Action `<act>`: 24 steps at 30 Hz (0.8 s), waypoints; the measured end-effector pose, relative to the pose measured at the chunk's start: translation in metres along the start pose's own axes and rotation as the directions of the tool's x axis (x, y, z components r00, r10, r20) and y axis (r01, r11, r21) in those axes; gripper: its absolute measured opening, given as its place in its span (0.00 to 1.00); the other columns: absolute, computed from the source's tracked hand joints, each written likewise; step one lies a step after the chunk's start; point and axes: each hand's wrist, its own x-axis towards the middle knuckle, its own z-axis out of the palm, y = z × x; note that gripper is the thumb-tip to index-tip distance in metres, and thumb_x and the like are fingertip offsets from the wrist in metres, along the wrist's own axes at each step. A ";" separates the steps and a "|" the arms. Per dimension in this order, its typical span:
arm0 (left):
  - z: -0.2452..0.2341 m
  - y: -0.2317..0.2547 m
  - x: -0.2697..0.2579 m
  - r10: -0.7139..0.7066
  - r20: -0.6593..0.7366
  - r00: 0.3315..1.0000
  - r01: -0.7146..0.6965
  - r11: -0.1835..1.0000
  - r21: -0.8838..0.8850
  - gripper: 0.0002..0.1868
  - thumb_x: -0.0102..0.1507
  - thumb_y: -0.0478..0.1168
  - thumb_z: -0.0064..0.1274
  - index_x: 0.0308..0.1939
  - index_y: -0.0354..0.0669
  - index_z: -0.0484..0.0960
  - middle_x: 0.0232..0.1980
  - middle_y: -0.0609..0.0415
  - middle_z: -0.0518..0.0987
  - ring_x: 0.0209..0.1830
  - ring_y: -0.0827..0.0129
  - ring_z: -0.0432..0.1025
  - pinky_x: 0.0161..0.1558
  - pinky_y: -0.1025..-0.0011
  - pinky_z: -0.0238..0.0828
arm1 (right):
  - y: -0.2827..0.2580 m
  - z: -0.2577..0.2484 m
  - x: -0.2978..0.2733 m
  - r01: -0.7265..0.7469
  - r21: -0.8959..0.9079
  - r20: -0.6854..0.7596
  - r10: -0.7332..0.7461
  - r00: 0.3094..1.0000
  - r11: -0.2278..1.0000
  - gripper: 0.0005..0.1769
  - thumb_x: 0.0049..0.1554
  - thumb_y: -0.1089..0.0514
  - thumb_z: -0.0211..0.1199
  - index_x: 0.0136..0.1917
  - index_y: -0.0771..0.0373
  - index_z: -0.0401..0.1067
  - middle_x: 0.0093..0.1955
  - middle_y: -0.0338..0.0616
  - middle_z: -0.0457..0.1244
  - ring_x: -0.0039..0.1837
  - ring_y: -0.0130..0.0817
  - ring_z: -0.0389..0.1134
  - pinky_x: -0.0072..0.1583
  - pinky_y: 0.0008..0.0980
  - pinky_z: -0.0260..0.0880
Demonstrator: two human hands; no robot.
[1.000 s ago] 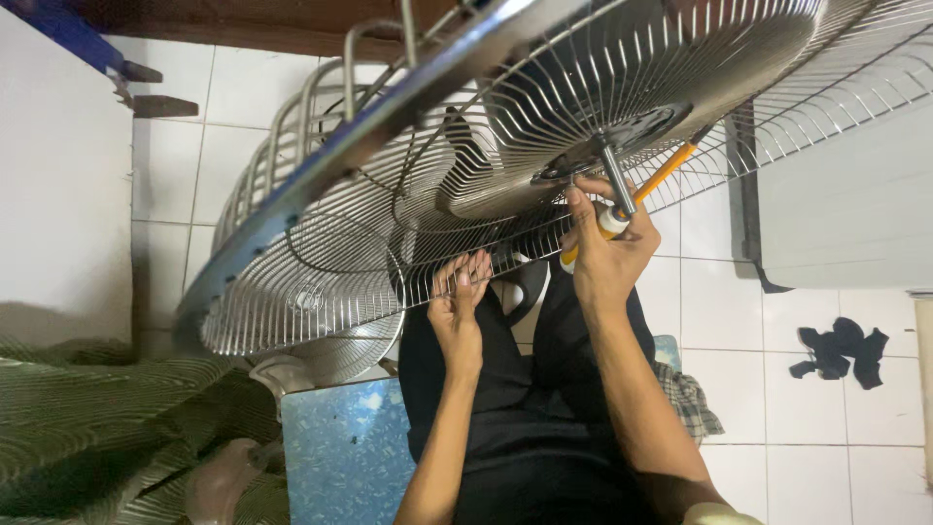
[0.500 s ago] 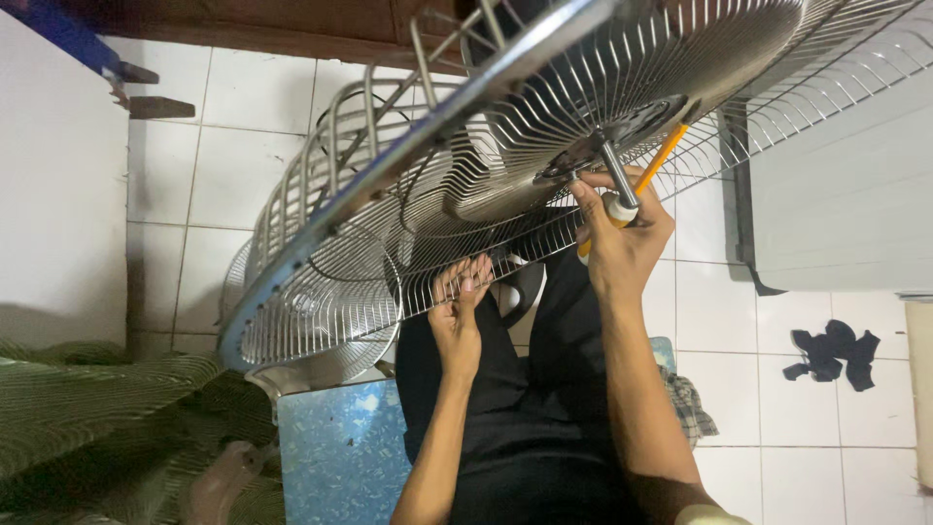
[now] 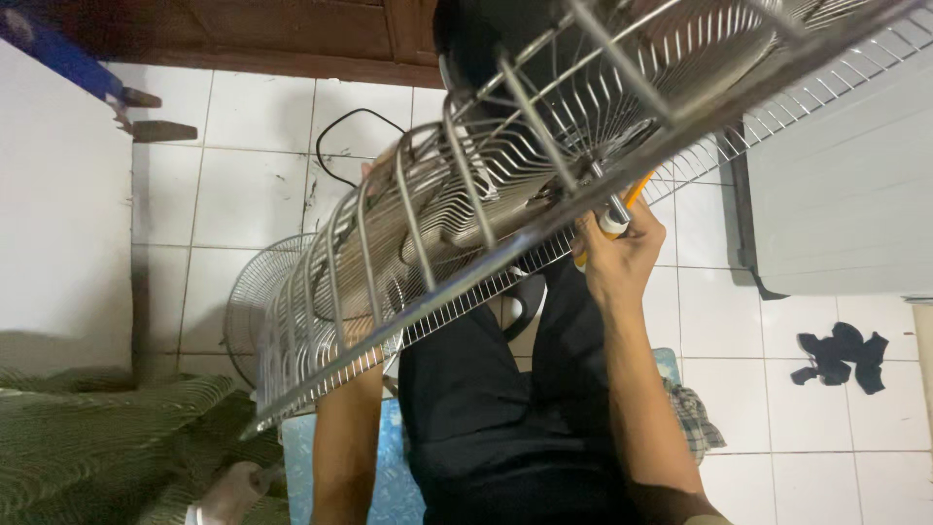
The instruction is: The person uses a screwdriver to tighten screws on the central hub of a standing fan's protective cage. They rotate the cage to access different screws and continue tightening them throughout the clip.
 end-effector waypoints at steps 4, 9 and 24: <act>0.004 0.007 0.021 -0.003 -0.062 0.998 0.006 0.999 0.045 0.27 0.71 0.39 0.49 0.70 0.28 0.65 0.71 0.34 0.70 0.73 0.52 0.65 0.73 0.58 0.60 | 0.013 -0.006 0.009 0.010 0.101 -0.002 -0.009 1.000 0.995 0.16 0.57 0.66 0.72 0.58 0.66 0.74 0.44 0.41 0.69 0.41 0.23 0.70 0.45 0.21 0.72; -0.005 0.024 0.022 -0.031 -0.081 0.996 0.040 0.993 0.111 0.26 0.71 0.40 0.49 0.70 0.28 0.65 0.71 0.34 0.70 0.72 0.53 0.65 0.72 0.59 0.61 | 0.022 -0.006 0.016 -0.026 -0.145 -0.009 0.025 1.000 0.989 0.12 0.57 0.64 0.69 0.53 0.68 0.73 0.41 0.42 0.71 0.28 0.21 0.63 0.28 0.19 0.63; -0.014 0.020 -0.007 -0.095 -0.135 0.986 0.111 0.987 0.118 0.26 0.71 0.41 0.49 0.69 0.30 0.67 0.69 0.37 0.71 0.69 0.55 0.67 0.68 0.62 0.66 | -0.010 0.008 0.006 -0.164 0.158 -0.045 0.173 0.984 0.974 0.14 0.54 0.68 0.70 0.52 0.64 0.71 0.42 0.40 0.71 0.28 0.16 0.62 0.27 0.16 0.57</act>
